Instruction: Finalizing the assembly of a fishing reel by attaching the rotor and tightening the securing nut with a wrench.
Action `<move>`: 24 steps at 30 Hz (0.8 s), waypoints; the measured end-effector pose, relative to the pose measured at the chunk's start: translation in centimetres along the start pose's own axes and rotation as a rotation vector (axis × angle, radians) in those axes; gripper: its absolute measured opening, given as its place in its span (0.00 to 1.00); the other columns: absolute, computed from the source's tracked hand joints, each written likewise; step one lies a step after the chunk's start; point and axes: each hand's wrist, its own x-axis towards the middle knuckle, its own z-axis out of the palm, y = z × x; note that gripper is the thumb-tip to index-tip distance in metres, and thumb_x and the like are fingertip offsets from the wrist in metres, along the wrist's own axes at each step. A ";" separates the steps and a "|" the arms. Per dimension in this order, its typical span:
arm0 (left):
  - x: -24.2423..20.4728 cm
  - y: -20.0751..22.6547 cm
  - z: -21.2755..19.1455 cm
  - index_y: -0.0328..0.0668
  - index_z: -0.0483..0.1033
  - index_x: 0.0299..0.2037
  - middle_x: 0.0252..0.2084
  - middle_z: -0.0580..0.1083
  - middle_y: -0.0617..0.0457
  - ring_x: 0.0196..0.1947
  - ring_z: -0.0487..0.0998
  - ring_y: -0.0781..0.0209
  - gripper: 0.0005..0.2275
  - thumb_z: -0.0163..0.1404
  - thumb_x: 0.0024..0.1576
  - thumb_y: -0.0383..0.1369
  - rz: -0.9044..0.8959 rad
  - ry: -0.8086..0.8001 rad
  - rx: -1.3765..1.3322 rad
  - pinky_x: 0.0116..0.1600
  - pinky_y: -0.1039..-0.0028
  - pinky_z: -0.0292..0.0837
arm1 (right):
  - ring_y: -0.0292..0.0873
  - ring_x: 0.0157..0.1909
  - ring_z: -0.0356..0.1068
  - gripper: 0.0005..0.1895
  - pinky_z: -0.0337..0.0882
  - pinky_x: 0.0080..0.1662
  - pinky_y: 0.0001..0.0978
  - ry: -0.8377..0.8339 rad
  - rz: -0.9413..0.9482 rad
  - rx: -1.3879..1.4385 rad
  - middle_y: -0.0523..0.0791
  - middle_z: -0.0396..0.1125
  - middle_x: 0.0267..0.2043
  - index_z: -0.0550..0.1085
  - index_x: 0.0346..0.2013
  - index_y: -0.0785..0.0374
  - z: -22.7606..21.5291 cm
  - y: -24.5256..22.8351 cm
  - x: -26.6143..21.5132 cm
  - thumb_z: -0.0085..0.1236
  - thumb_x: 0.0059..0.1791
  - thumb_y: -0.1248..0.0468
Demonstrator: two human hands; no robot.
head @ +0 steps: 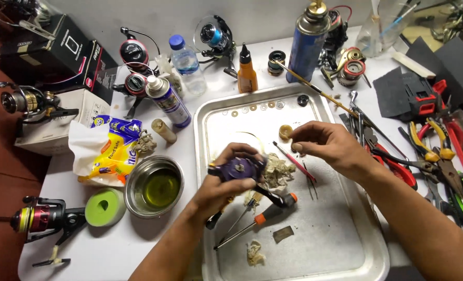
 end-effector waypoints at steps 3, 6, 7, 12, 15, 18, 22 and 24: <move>0.3 -1.3 0.7 0.30 0.60 0.52 0.39 0.69 0.36 0.40 0.73 0.51 0.33 0.62 0.39 0.35 -0.058 -0.139 0.034 0.45 0.69 0.73 | 0.40 0.35 0.67 0.09 0.71 0.41 0.33 -0.057 -0.081 -0.019 0.52 0.72 0.31 0.77 0.35 0.71 -0.5 0.4 -0.4 0.55 0.41 0.73; -0.1 -2.4 0.4 0.29 0.59 0.54 0.39 0.70 0.38 0.42 0.72 0.57 0.44 0.64 0.32 0.52 -0.084 -0.249 -0.011 0.49 0.70 0.70 | 0.39 0.32 0.67 0.07 0.72 0.38 0.32 -0.084 -0.140 0.050 0.52 0.70 0.30 0.76 0.33 0.73 -0.6 1.0 -0.9 0.55 0.42 0.73; -0.3 -2.7 0.2 0.29 0.59 0.54 0.39 0.70 0.38 0.42 0.72 0.57 0.44 0.64 0.32 0.52 -0.087 -0.245 -0.011 0.49 0.70 0.70 | 0.39 0.32 0.67 0.07 0.72 0.38 0.32 -0.086 -0.137 0.053 0.52 0.70 0.30 0.76 0.33 0.73 -0.5 1.1 -1.1 0.55 0.42 0.73; -1.0 -4.5 -0.1 0.26 0.61 0.51 0.23 0.68 0.41 0.23 0.71 0.61 0.51 0.35 0.33 0.74 -0.057 -0.274 -0.036 0.26 0.82 0.65 | 0.39 0.31 0.69 0.09 0.73 0.38 0.32 -0.085 -0.209 0.062 0.52 0.70 0.28 0.74 0.34 0.76 0.0 1.7 -1.5 0.56 0.40 0.76; -1.2 -3.8 0.3 0.32 0.65 0.47 0.19 0.67 0.48 0.18 0.69 0.68 0.48 0.16 0.41 0.72 -0.164 -0.176 0.034 0.23 0.87 0.62 | 0.40 0.31 0.70 0.09 0.73 0.38 0.32 -0.094 -0.265 0.045 0.54 0.70 0.29 0.74 0.34 0.77 0.4 1.9 -1.5 0.57 0.39 0.77; -0.9 -4.3 0.4 0.34 0.66 0.43 0.20 0.67 0.46 0.20 0.69 0.65 0.39 0.19 0.50 0.66 -0.246 -0.124 -0.014 0.25 0.85 0.63 | 0.40 0.32 0.70 0.11 0.73 0.38 0.32 -0.090 -0.285 0.039 0.53 0.71 0.29 0.73 0.35 0.76 1.0 2.0 -1.6 0.57 0.39 0.77; -1.0 -3.4 0.9 0.34 0.66 0.40 0.25 0.68 0.44 0.23 0.71 0.63 0.28 0.28 0.59 0.57 -0.270 -0.086 -0.020 0.28 0.83 0.66 | 0.39 0.29 0.71 0.09 0.73 0.35 0.31 -0.120 -0.297 -0.031 0.52 0.71 0.27 0.74 0.33 0.75 1.9 1.8 -2.0 0.57 0.38 0.77; -1.0 -3.0 0.9 0.35 0.66 0.38 0.20 0.66 0.48 0.20 0.67 0.63 0.22 0.27 0.63 0.48 -0.199 -0.188 0.109 0.29 0.82 0.62 | 0.37 0.27 0.70 0.07 0.73 0.33 0.30 -0.130 -0.372 -0.158 0.49 0.70 0.25 0.75 0.30 0.71 2.6 1.4 -2.1 0.58 0.38 0.76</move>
